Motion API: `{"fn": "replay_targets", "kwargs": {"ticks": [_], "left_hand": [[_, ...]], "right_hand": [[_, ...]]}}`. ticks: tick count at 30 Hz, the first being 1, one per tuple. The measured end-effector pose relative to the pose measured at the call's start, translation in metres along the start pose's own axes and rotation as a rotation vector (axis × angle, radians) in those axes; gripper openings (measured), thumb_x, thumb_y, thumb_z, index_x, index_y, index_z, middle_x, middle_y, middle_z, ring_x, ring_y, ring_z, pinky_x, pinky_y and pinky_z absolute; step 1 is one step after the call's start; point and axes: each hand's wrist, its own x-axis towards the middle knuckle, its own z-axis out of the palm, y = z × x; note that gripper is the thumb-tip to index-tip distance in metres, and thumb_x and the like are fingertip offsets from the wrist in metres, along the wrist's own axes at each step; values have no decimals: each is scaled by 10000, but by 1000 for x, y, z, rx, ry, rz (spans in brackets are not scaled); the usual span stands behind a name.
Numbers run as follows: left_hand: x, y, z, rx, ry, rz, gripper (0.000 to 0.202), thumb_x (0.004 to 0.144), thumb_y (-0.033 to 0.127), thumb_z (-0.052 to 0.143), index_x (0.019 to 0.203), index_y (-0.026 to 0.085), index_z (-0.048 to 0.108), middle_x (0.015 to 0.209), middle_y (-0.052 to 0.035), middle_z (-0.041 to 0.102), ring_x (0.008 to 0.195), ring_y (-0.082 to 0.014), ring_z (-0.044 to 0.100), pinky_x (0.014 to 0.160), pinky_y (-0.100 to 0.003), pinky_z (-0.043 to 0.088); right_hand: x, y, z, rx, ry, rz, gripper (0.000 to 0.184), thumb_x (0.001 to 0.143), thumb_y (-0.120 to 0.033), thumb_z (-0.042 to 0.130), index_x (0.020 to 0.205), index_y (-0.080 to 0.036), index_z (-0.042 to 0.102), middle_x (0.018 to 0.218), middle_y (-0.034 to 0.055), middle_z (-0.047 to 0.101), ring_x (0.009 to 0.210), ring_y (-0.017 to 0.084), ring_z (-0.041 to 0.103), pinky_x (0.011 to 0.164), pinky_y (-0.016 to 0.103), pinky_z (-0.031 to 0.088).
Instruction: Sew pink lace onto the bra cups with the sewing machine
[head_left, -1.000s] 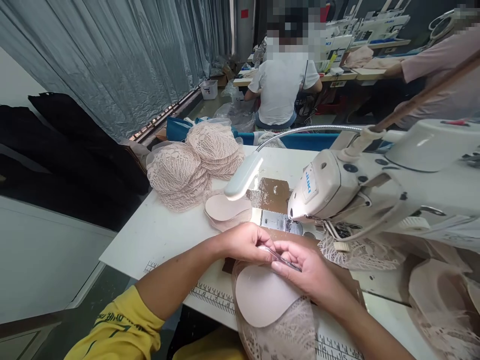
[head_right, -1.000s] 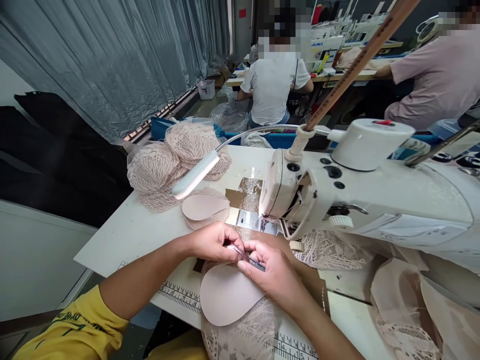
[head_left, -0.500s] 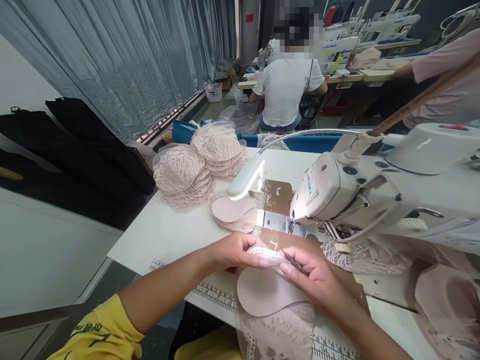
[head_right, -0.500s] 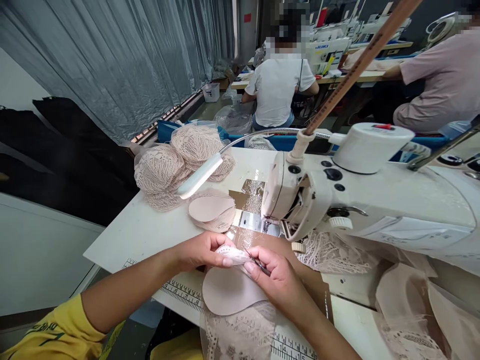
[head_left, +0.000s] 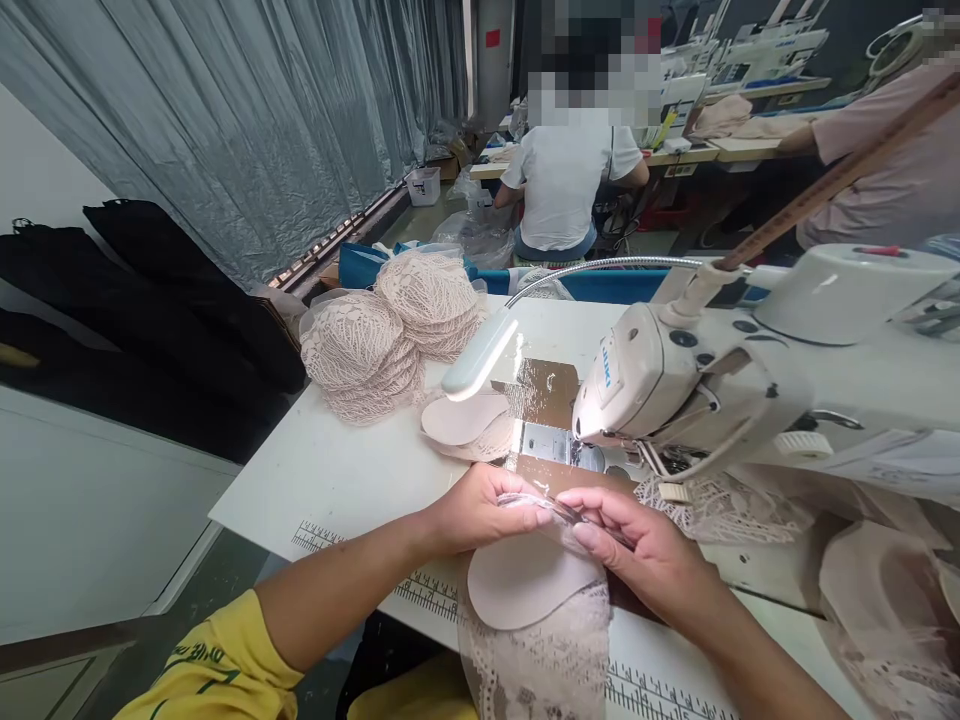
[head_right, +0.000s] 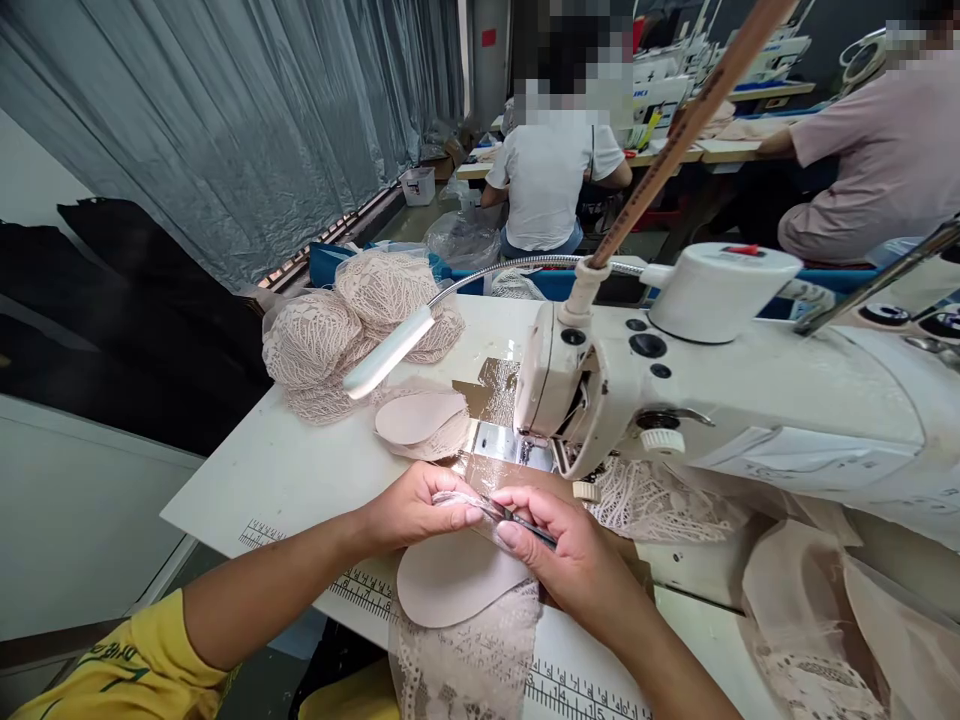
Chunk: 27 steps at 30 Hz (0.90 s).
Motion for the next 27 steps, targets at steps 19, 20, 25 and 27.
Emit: {"fn": "replay_targets", "kwargs": {"ticks": [19,20,25,27], "left_hand": [[-1,9,0,-81,-81,-104,271,708,318,765,881,111,742,846,-84,709,786,-156,627,781,-282,476],[-2,9,0,-89,-69,-115,273,701,318,771,877,112,744,862,-93,717,805,-165,636,804,-291,480],[-1,5,-1,-96,-51,-123,277,696,328,776,865,111,745,833,-84,720,761,-146,632,766,-275,479],[0,2,-1,-91,-35,-117,296,686,345,782,858,108,743,808,-75,711,725,-137,616,730,-267,471]], "right_hand": [[-2,-9,0,29,122,78,336,817,-513,566,977,-225,628,936,66,687,858,219,639,774,344,497],[-3,-9,-1,22,147,87,344,809,-523,571,972,-225,628,930,68,688,851,220,639,773,347,496],[-1,-11,-1,-6,14,63,284,838,-492,549,950,-242,622,925,51,681,861,213,638,768,339,496],[0,-12,2,-45,-10,31,250,844,-465,545,937,-249,629,939,51,679,889,220,630,784,348,493]]}}
